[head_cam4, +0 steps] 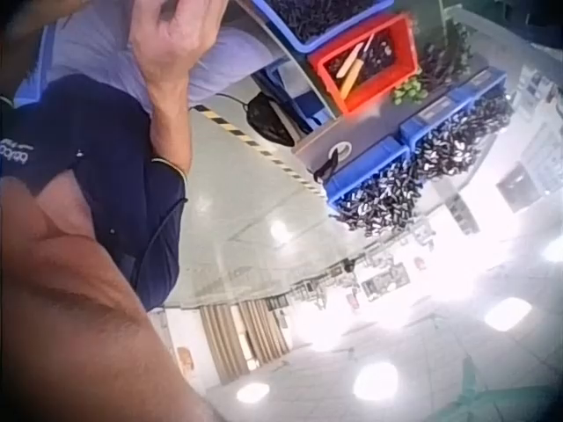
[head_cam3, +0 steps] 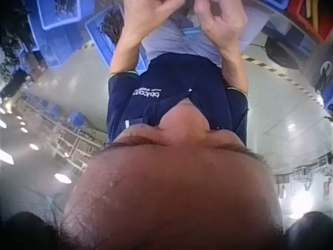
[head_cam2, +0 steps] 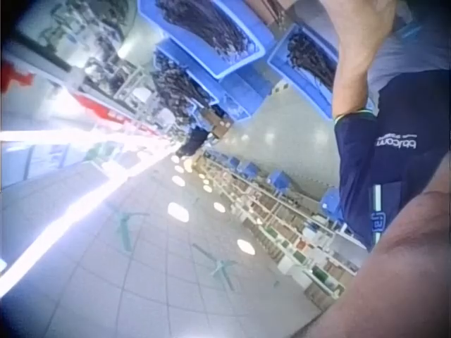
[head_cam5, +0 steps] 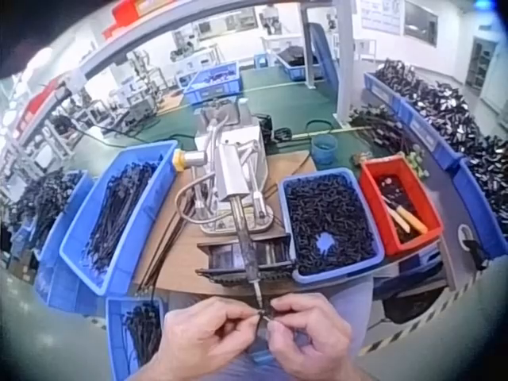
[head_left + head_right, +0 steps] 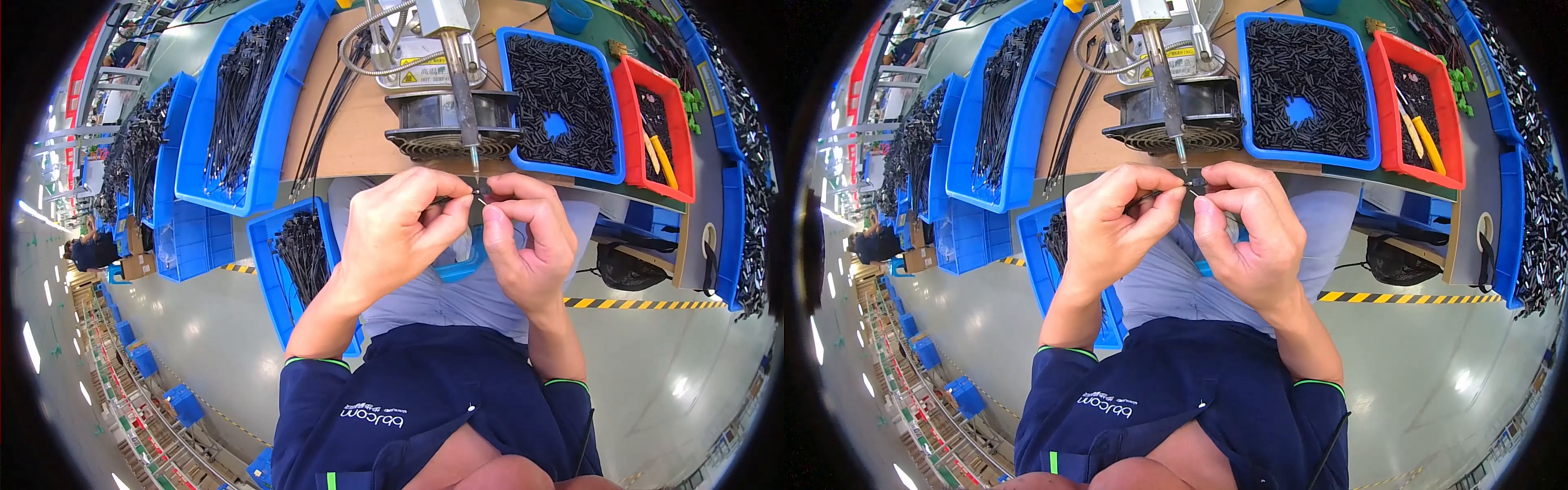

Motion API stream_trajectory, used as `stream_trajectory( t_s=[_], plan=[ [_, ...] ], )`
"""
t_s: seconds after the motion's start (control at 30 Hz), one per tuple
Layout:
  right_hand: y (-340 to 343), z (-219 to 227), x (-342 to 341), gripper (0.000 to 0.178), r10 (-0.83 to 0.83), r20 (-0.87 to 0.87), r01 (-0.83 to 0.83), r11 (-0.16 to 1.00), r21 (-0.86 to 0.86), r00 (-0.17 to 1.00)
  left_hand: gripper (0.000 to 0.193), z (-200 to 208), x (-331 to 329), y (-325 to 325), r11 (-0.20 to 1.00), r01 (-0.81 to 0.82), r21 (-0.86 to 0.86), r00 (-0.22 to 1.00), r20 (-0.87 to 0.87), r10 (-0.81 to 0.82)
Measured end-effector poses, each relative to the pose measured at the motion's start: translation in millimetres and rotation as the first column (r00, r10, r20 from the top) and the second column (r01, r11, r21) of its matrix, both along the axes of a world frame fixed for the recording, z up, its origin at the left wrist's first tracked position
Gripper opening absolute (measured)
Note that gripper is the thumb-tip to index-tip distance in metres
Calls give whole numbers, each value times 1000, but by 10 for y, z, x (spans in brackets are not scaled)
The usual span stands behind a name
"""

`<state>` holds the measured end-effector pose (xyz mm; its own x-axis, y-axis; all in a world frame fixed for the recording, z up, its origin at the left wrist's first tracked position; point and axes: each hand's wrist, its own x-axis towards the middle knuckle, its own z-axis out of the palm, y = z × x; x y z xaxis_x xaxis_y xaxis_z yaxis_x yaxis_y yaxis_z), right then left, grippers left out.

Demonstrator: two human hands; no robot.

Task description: Soldering wires to small electronic components at a workbench in a factory.

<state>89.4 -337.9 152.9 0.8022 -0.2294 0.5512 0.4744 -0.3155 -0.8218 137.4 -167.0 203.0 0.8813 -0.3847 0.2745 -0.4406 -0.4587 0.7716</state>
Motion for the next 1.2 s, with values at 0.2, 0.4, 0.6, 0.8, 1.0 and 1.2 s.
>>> stream_trajectory(
  t_s=[0.2, 0.4, 0.6, 0.8, 1.0, 1.2],
  plan=[
    [10, -5, -22, 13, -2, -1, 2, 1000, -5, 1000, 13, -12, -23, 5, 1000, -4, -12, 1000, -10, 4],
    [-22, -21, -45, 13, 11, 2, -11, 1000, -11, 1000, 12, -1, -41, 17, 999, -6, -37, 995, -99, 3],
    [-98, -85, -163, 11, 16, -128, 11, 977, 211, 992, 11, -43, -62, 55, 987, -24, -160, 937, -349, -34],
    [-78, -74, -233, 20, 350, -314, -150, 842, 519, 883, 11, -61, -107, 52, 959, -44, -281, 849, -516, -112],
    [-84, -79, -235, 17, 346, -279, -170, 847, 505, 896, 12, -64, -111, 79, 967, -26, -255, 834, -539, -120],
    [-140, -90, -288, 18, 386, -321, -185, 840, 511, 865, 15, -98, -153, 69, 961, -49, -273, 861, -499, -98]
  ],
)
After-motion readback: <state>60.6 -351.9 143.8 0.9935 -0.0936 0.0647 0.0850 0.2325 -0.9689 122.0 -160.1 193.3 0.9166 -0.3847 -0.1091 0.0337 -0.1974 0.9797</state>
